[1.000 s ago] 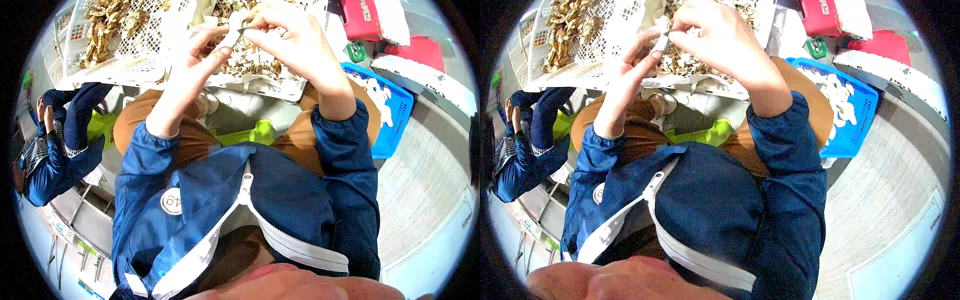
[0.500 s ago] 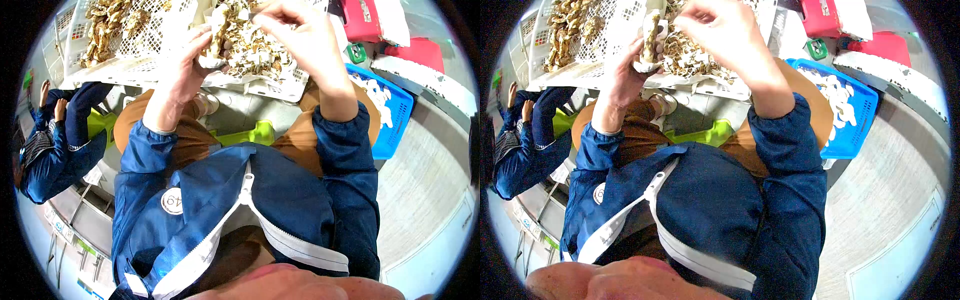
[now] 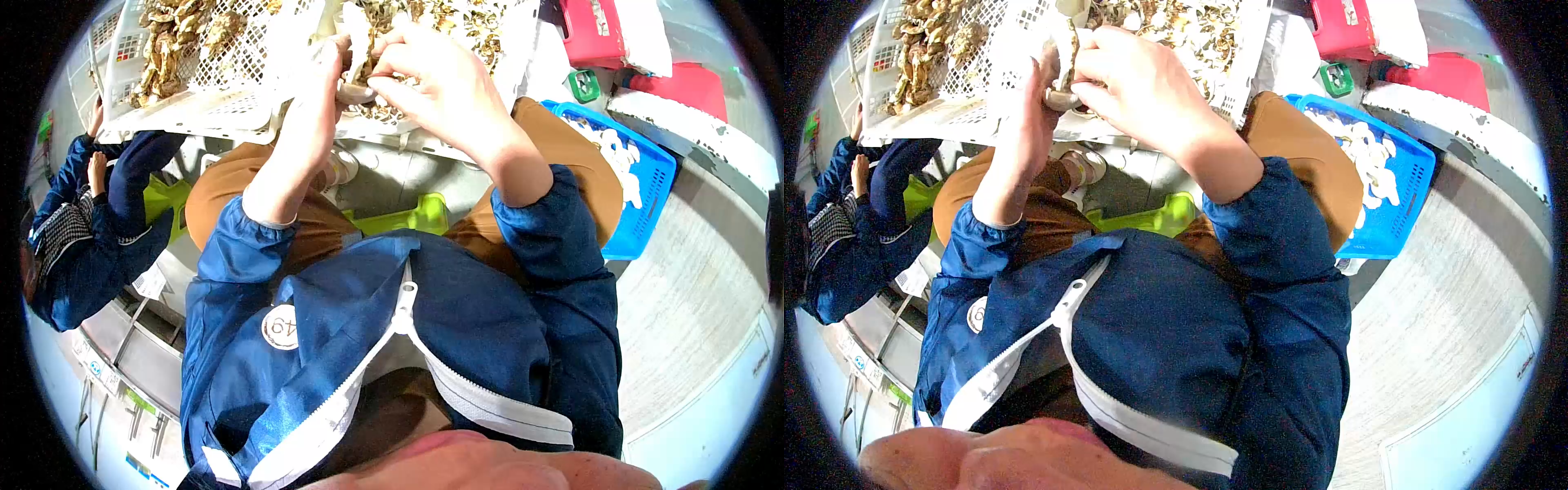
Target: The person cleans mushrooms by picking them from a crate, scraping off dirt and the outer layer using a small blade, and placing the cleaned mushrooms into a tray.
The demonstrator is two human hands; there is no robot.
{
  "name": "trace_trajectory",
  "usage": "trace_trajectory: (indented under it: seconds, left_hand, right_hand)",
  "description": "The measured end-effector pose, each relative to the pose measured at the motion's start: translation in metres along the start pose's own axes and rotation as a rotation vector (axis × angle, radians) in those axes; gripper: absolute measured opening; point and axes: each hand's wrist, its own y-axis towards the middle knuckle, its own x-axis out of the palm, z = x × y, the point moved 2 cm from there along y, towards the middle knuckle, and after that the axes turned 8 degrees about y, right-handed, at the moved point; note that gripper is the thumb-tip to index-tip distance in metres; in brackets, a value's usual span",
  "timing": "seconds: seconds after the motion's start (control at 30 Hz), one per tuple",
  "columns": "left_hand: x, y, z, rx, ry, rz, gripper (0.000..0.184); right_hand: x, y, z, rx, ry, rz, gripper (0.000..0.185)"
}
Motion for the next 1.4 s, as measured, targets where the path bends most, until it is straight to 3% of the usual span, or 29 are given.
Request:
trace_trajectory:
  seconds: [0.07, 0.1, 0.17, 0.2, 0.27, 0.43, 0.5, 0.57, 0.6, 0.7, 0.73, 0.83, 0.87, 0.97, 1.1, 1.13, 1.23, 1.27, 1.4]
  left_hand:
    - [-0.004, 0.001, -0.001, 0.077, 0.139, -0.01, 0.056]
    - [-0.004, 0.002, 0.001, 0.116, 0.209, -0.015, 0.056]
    - [0.001, -0.001, 0.004, -0.056, -0.061, 0.023, 0.056]
    - [0.004, -0.002, 0.007, -0.142, -0.197, 0.04, 0.056]
    - [0.004, -0.002, 0.013, -0.133, -0.262, 0.003, 0.055]
    - [-0.005, 0.003, 0.013, -0.197, -0.292, -0.174, 0.064]
    - [-0.002, -0.003, 0.015, -0.283, -0.373, -0.172, 0.053]
    - [-0.005, -0.004, 0.016, -0.342, -0.492, -0.263, 0.049]
    - [-0.006, -0.003, 0.015, -0.311, -0.56, -0.312, 0.046]
    - [-0.004, -0.004, 0.016, -0.363, -0.51, -0.099, 0.044]
    - [-0.005, -0.002, 0.015, -0.326, -0.579, -0.141, 0.042]
    - [-0.004, -0.001, 0.015, -0.342, -0.627, -0.087, 0.041]
    - [-0.009, 0.002, 0.003, -0.316, -0.786, -0.254, 0.042]
    - [-0.009, 0.003, -0.007, -0.316, -0.728, -0.239, 0.043]
    - [0.003, 0.0, 0.004, -0.328, -0.438, -0.059, 0.035]
    - [0.006, -0.001, 0.013, -0.27, -0.435, -0.132, 0.035]
    - [0.01, -0.002, 0.019, -0.209, -0.319, -0.061, 0.035]
    - [0.011, -0.003, 0.02, -0.226, -0.335, -0.06, 0.035]
    - [0.007, -0.004, 0.013, -0.335, -0.488, -0.125, 0.033]
  right_hand:
    - [0.002, -0.001, -0.002, -0.043, -0.029, 0.063, 0.016]
    - [0.003, 0.0, -0.003, 0.039, -0.059, 0.032, 0.016]
    - [0.002, 0.0, -0.006, 0.206, -0.119, -0.029, 0.015]
    - [0.003, 0.0, -0.006, 0.161, -0.107, 0.027, 0.014]
    - [0.007, 0.0, -0.002, 0.068, -0.083, 0.138, 0.014]
    - [-0.03, 0.009, 0.005, 0.115, -0.106, 0.333, 0.01]
    - [-0.052, 0.019, -0.008, 0.203, -0.126, 0.43, 0.006]
    - [-0.061, 0.019, 0.007, 0.144, -0.146, 0.542, 0.007]
    - [-0.063, 0.018, 0.006, 0.126, -0.157, 0.531, 0.008]
    - [-0.056, 0.018, -0.005, 0.287, -0.157, 0.214, 0.009]
    - [-0.05, 0.017, -0.011, 0.383, -0.027, 0.142, 0.009]
    - [-0.029, 0.01, -0.005, 0.083, 0.042, 0.092, 0.015]
    - [-0.02, 0.007, -0.002, 0.215, 0.189, -0.023, 0.017]
    - [-0.011, 0.006, -0.003, 0.044, 0.189, -0.049, 0.016]
    - [-0.009, 0.004, -0.004, 0.054, 0.167, -0.044, 0.016]
    - [-0.007, 0.005, -0.001, 0.009, 0.173, -0.043, 0.016]
    - [-0.002, 0.004, -0.003, -0.035, 0.021, 0.007, 0.016]
    - [-0.002, 0.002, -0.006, 0.069, 0.05, 0.043, 0.015]
    - [0.004, 0.002, -0.003, 0.069, -0.026, 0.106, 0.013]
